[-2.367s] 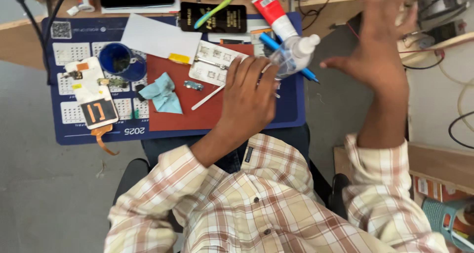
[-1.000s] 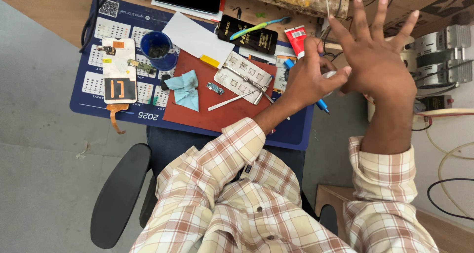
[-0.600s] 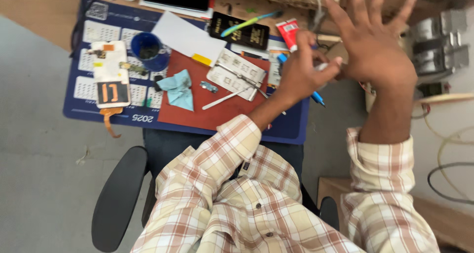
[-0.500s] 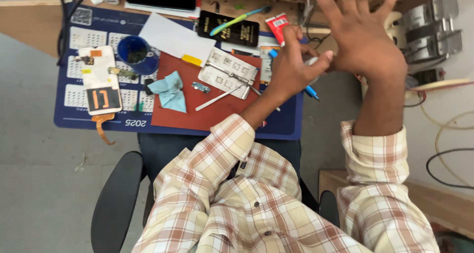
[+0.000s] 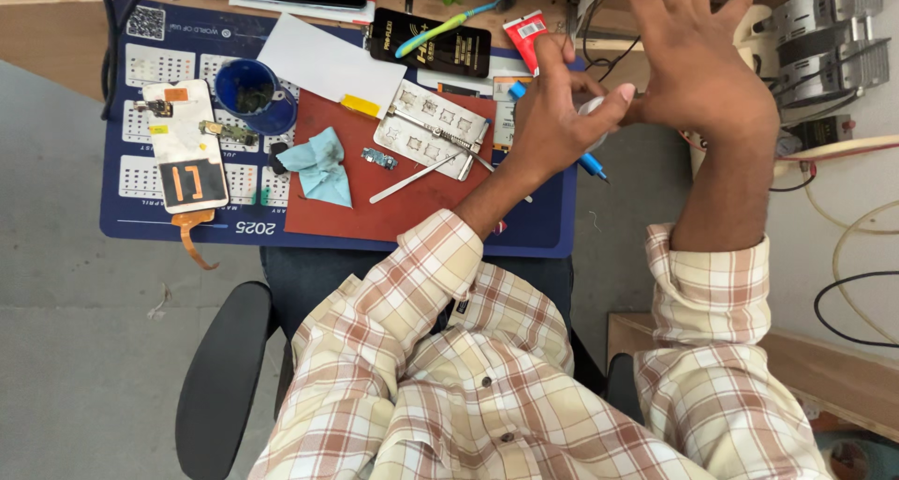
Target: The person cleans a small electronic component with a cloth, then uses a hot air gun and tweezers to heat and adjust the component on a workbench. They wipe the component again and handle a small piece with tweezers.
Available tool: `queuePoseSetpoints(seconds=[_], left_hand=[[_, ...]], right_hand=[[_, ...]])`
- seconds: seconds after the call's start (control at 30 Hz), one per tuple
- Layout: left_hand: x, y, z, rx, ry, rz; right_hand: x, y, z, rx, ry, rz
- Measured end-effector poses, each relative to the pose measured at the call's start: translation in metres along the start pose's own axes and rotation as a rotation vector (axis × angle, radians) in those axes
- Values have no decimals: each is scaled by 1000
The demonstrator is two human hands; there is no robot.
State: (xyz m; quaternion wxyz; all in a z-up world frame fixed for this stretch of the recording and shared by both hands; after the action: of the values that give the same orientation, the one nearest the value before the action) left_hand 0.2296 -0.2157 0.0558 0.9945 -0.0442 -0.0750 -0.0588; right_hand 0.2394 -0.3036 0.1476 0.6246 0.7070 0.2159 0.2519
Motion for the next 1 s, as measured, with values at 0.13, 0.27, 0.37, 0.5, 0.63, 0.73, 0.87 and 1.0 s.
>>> queuePoseSetpoints(seconds=[0.13, 0.27, 0.37, 0.5, 0.63, 0.73, 0.87, 1.0], left_hand=[[1, -2, -3, -15, 28, -19], [0, 2, 6, 54, -77, 64], [0, 1, 4, 86, -49, 79], [2, -1, 3, 32, -2, 40], [2, -1, 2, 15, 14, 22], [1, 0, 4, 12, -11, 24], [1, 2, 9, -80, -80, 35], [3, -1, 2, -33, -38, -2]], right_hand=[[-2, -9, 5, -19, -10, -3], [-1, -15, 6, -71, 16, 19], [-3, -20, 9, -60, 8, 18], [-4, -20, 11, -77, 2, 7], [-4, -20, 9, -78, 10, 6], [-4, -21, 10, -58, -13, -6], [-3, -18, 7, -29, -4, -1], [-3, -18, 6, -20, -19, -13]])
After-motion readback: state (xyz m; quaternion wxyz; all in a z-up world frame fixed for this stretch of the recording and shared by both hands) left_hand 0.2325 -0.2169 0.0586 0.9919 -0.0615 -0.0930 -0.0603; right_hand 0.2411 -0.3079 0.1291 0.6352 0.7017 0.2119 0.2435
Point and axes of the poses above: each hand's wrist, its own x-axis towards the middle knuckle, its own y-axis out of the back of the hand, z = x × y, the point moved 10 cm from there along x, towards the middle knuckle, and after that the axes turned 11 degrees about y, right-handed, at the moved point
